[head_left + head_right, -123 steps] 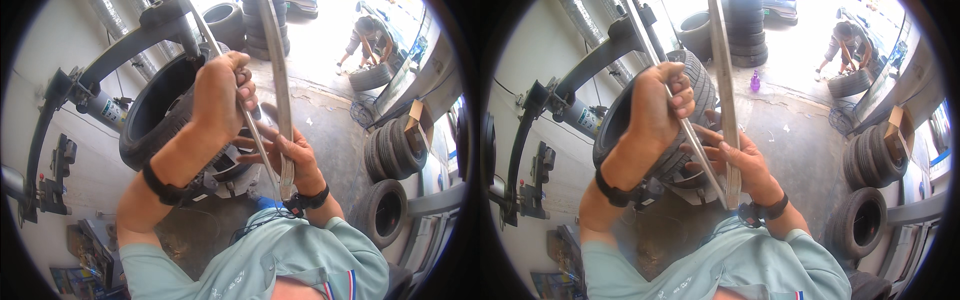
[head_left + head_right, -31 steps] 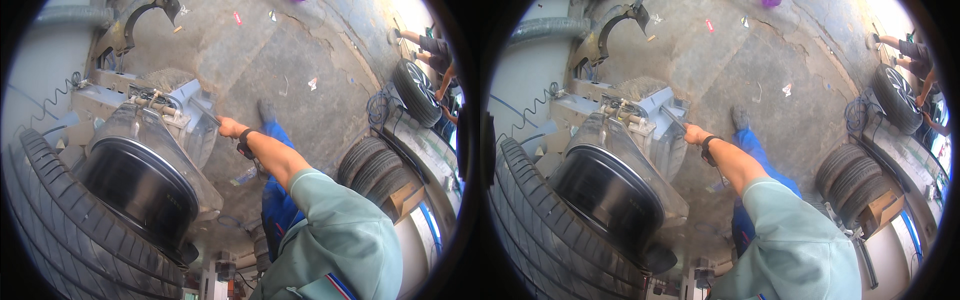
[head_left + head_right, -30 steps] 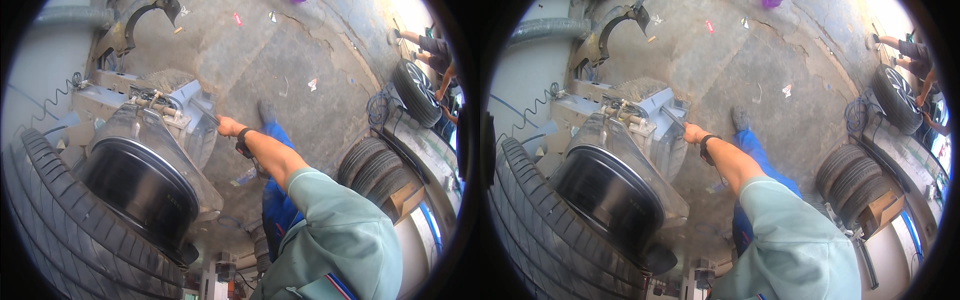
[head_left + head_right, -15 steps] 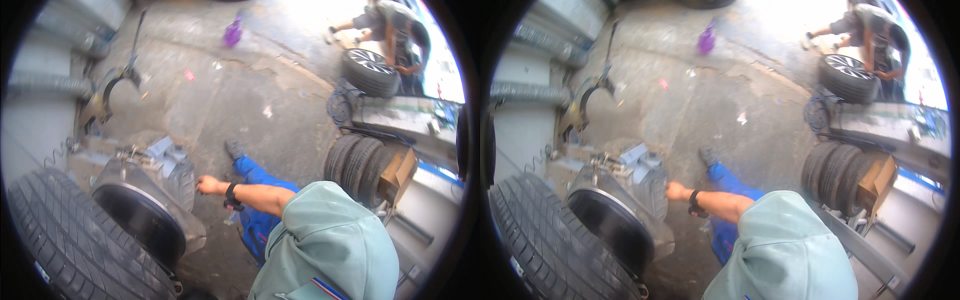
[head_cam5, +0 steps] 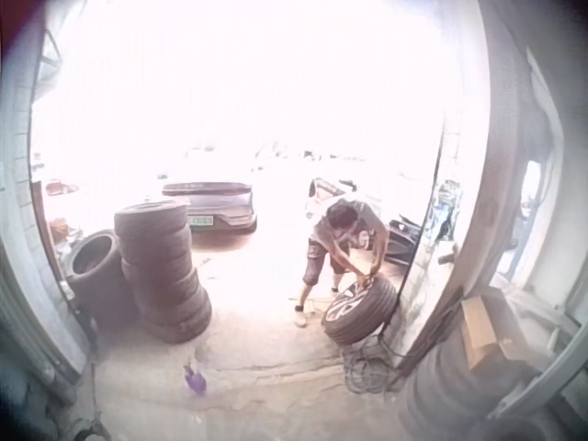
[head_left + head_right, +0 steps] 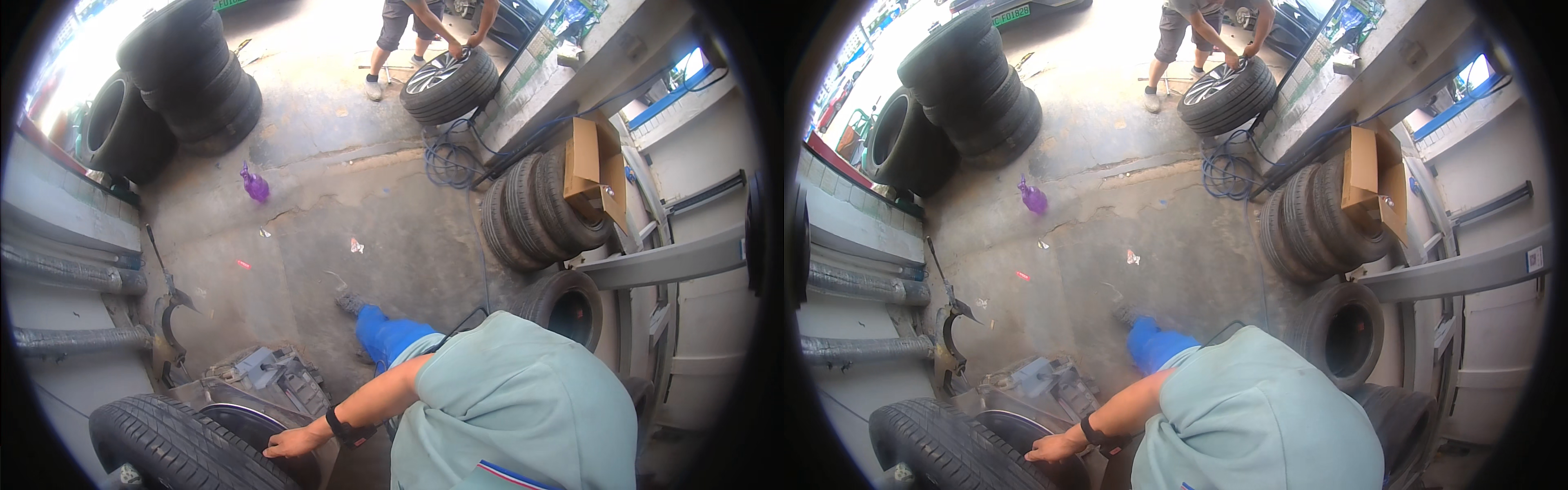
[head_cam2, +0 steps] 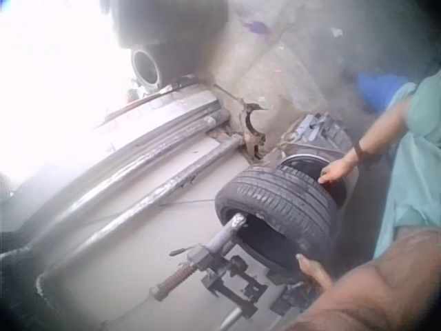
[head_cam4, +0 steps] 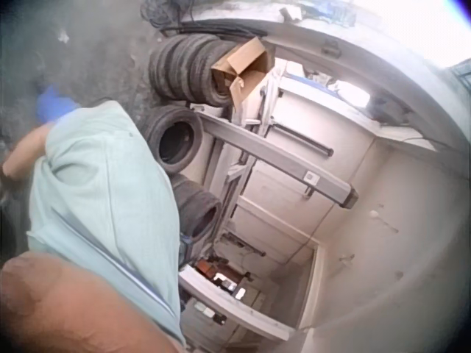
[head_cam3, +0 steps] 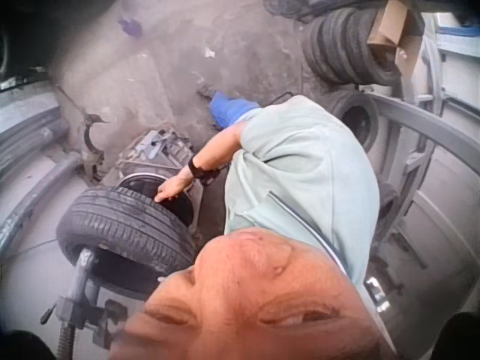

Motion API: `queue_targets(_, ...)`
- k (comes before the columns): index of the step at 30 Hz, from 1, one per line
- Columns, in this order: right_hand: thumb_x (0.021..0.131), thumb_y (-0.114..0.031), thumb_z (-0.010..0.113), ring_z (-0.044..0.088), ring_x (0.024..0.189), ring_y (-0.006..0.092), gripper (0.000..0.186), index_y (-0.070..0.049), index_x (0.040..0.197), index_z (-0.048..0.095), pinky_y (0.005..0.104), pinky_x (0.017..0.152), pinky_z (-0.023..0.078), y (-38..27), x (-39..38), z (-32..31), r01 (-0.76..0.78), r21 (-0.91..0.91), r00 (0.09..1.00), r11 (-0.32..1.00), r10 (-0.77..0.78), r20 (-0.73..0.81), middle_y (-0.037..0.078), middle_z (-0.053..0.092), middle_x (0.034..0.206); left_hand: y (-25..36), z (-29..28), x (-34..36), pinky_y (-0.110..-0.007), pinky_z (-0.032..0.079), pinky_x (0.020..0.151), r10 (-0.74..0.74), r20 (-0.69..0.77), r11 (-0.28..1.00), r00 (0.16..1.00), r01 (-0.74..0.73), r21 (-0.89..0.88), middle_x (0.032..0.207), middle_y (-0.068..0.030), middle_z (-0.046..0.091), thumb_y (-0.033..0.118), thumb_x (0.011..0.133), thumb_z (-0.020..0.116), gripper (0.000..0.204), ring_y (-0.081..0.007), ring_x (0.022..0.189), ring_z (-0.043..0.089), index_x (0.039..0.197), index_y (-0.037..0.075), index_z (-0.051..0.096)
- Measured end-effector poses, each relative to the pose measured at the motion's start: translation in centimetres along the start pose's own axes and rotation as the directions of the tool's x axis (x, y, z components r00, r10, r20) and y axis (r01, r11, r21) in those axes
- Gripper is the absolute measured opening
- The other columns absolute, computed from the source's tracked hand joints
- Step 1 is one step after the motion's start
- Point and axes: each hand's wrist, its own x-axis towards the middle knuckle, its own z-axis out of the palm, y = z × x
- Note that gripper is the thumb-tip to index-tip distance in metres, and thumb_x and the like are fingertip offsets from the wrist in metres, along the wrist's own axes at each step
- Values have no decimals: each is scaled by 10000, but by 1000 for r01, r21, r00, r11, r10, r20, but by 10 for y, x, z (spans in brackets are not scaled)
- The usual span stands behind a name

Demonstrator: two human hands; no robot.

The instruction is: The person removes a tire from a rim using a tire changer machine and a pry bar. The person then handles a new tire, peeling off a sticker, and sprays a liquid from a purple bottle onto the bead of the tire.

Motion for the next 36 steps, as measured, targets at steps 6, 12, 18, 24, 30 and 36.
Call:
queue_targets(6, 919, -813, 297, 246, 1517, 346, 962, -141, 1606, 259, 536, 1216, 203, -29, -29, -3, -91, 438, 989, 894, 29, 144, 157, 226, 1661, 29, 12, -2, -484, 450, 1010, 86, 50, 989, 995, -79, -123, 1207, -259, 675, 504, 1039, 401, 624, -440, 1154, 605, 1197, -26, 689)
queue_targets(12, 956, -692, 332, 400, 1431, 356, 824, -158, 1584, 317, 636, 1153, 264, 32, 8, -37, -180, 585, 978, 790, 208, 20, 129, 407, 1577, 193, -9, -25, -511, 477, 940, 156, 310, 955, 938, -223, 195, 1131, -229, 703, 533, 1046, 388, 619, -426, 1055, 643, 1159, 3, 688)
queue_targets(18, 967, -661, 325, 415, 1416, 357, 795, -132, 1560, 342, 619, 1141, 286, 36, 16, -69, -263, 585, 953, 768, 303, 31, 140, 417, 1564, 239, 15, -11, -515, 465, 960, 294, 503, 865, 813, -450, 223, 1158, -257, 685, 532, 1039, 397, 620, -442, 1077, 632, 1232, 0, 649)
queue_targets(24, 977, -630, 318, 430, 1400, 358, 767, -107, 1536, 368, 601, 1129, 307, 36, 20, -88, -312, 581, 935, 752, 351, 48, 151, 428, 1552, 235, 16, 5, -490, 471, 985, 316, 520, 845, 794, -484, 226, 1216, -236, 675, 557, 1016, 427, 622, -420, 1118, 632, 1269, 35, 650)
queue_targets(30, 988, -599, 311, 445, 1385, 359, 741, -81, 1512, 394, 584, 1117, 329, 33, 22, -92, -335, 567, 929, 753, 366, 62, 162, 438, 1539, 228, -26, 19, -491, 499, 947, 2, 592, 795, 806, -360, 488, 1141, -182, 716, 611, 985, 432, 600, -411, 1082, 652, 1214, 128, 704)
queue_targets(36, 999, -569, 304, 460, 1369, 361, 718, -56, 1488, 419, 566, 1105, 351, 29, 27, -93, -341, 543, 926, 767, 374, 53, 173, 449, 1526, 136, -68, 51, -497, 510, 868, 351, 412, 707, 841, -527, 472, 1026, -203, 730, 474, 977, 521, 495, -421, 978, 663, 1044, 38, 745)
